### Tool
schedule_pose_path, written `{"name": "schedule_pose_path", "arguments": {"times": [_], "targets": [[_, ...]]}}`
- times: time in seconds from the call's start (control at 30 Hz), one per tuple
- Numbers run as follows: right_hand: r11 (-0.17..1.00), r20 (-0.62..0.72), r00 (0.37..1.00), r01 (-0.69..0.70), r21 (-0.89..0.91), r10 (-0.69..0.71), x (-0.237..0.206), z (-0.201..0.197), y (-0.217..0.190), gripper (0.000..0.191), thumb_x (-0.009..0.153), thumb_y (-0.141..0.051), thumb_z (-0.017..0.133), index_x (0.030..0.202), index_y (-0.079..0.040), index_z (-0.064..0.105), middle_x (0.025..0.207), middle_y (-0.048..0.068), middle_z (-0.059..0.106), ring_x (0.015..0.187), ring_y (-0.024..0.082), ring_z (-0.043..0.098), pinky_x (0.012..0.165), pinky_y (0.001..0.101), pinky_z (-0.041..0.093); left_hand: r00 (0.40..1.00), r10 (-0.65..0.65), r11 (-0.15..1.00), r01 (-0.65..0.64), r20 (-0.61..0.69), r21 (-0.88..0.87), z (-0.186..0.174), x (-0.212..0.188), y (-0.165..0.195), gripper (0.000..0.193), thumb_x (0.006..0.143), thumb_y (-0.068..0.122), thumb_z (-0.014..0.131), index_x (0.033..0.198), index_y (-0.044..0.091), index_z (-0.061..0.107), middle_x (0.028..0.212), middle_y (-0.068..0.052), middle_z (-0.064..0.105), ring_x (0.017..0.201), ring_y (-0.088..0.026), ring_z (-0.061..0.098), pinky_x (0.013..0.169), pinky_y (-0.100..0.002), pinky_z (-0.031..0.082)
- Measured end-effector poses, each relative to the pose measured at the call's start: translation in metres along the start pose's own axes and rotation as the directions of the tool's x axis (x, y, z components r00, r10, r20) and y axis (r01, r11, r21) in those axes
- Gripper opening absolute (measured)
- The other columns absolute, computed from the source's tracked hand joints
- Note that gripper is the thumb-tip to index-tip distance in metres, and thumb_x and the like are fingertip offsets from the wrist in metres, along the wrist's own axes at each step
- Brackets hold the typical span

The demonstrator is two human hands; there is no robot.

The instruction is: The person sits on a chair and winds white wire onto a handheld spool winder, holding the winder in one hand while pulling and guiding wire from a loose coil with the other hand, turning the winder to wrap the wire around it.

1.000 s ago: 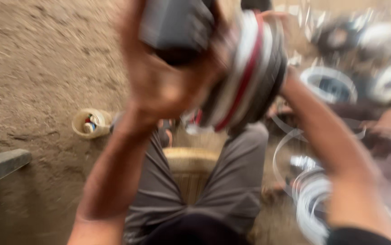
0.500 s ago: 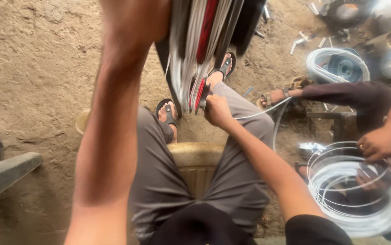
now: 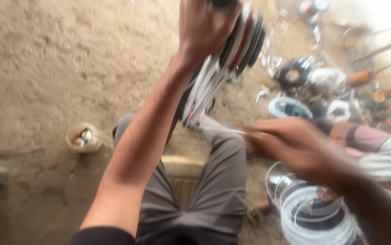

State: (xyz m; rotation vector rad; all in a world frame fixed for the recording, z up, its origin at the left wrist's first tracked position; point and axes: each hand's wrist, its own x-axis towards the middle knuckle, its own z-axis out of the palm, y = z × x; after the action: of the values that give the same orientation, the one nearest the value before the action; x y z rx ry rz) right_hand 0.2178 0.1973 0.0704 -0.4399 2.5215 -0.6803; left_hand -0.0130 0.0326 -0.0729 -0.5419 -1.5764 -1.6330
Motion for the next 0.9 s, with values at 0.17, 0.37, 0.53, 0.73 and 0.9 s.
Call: {"name": "schedule_pose_path", "arguments": {"times": [0.17, 0.37, 0.53, 0.73, 0.9], "targets": [[0.965, -0.121, 0.991, 0.021, -0.263, -0.055, -0.017, -0.073, -0.049, 0.023, 0.1, -0.02, 0.058, 0.086, -0.011, 0.073, 0.072, 0.002, 0.067, 0.065, 0.015, 0.06, 0.06, 0.0321, 0.049, 0.988, -0.133, 0.981, 0.142, 0.073, -0.131, -0.018, 0.004, 0.042, 0.041, 0.089, 0.013, 0.072, 0.125, 0.003, 0.055, 0.082, -0.007, 0.074, 0.065, -0.015, 0.072, 0.056, -0.03, 0.055], [0.281, -0.145, 0.772, 0.046, -0.959, -0.619, 0.066, -0.12, 0.001, 0.013, 0.101, -0.008, 0.065, 0.096, -0.008, 0.077, 0.077, 0.009, 0.064, 0.07, 0.023, 0.059, 0.07, 0.0392, 0.049, 0.984, -0.122, 0.976, 0.143, 0.133, -0.161, -0.04, -0.01, 0.079, 0.052, 0.092, 0.009, 0.074, 0.139, 0.003, 0.051, 0.089, -0.008, 0.074, 0.07, -0.014, 0.074, 0.059, -0.028, 0.057], [0.286, -0.168, 0.609, 0.102, -0.953, -0.775, 0.17, -0.064, 0.133, 0.008, 0.107, -0.012, 0.072, 0.1, -0.014, 0.073, 0.088, 0.006, 0.065, 0.089, 0.022, 0.059, 0.093, 0.0443, 0.045, 0.985, -0.072, 0.969, 0.106, 0.156, -0.224, -0.051, -0.023, 0.083, 0.052, 0.094, 0.003, 0.071, 0.139, 0.003, 0.046, 0.094, -0.008, 0.071, 0.079, -0.014, 0.075, 0.071, -0.027, 0.062], [0.822, -0.488, 0.705, 0.243, -0.515, -0.515, 0.264, 0.062, 0.243, 0.005, 0.098, -0.012, 0.07, 0.094, -0.011, 0.068, 0.086, 0.009, 0.064, 0.084, 0.028, 0.059, 0.084, 0.058, 0.041, 0.97, -0.161, 0.95, 0.203, 0.184, -0.238, -0.069, -0.023, 0.061, 0.055, 0.097, 0.005, 0.07, 0.144, 0.003, 0.042, 0.097, -0.008, 0.067, 0.08, -0.014, 0.073, 0.072, -0.028, 0.061], [0.966, -0.538, 0.82, 0.255, 0.033, -0.198, 0.3, 0.168, 0.292, 0.007, 0.09, -0.011, 0.069, 0.089, -0.008, 0.063, 0.084, 0.012, 0.063, 0.08, 0.034, 0.06, 0.076, 0.0695, 0.039, 0.962, -0.245, 0.95, 0.263, 0.119, -0.166, -0.094, -0.034, 0.029, 0.051, 0.097, 0.006, 0.07, 0.14, 0.004, 0.043, 0.094, -0.007, 0.067, 0.079, -0.015, 0.072, 0.071, -0.029, 0.06]]}}
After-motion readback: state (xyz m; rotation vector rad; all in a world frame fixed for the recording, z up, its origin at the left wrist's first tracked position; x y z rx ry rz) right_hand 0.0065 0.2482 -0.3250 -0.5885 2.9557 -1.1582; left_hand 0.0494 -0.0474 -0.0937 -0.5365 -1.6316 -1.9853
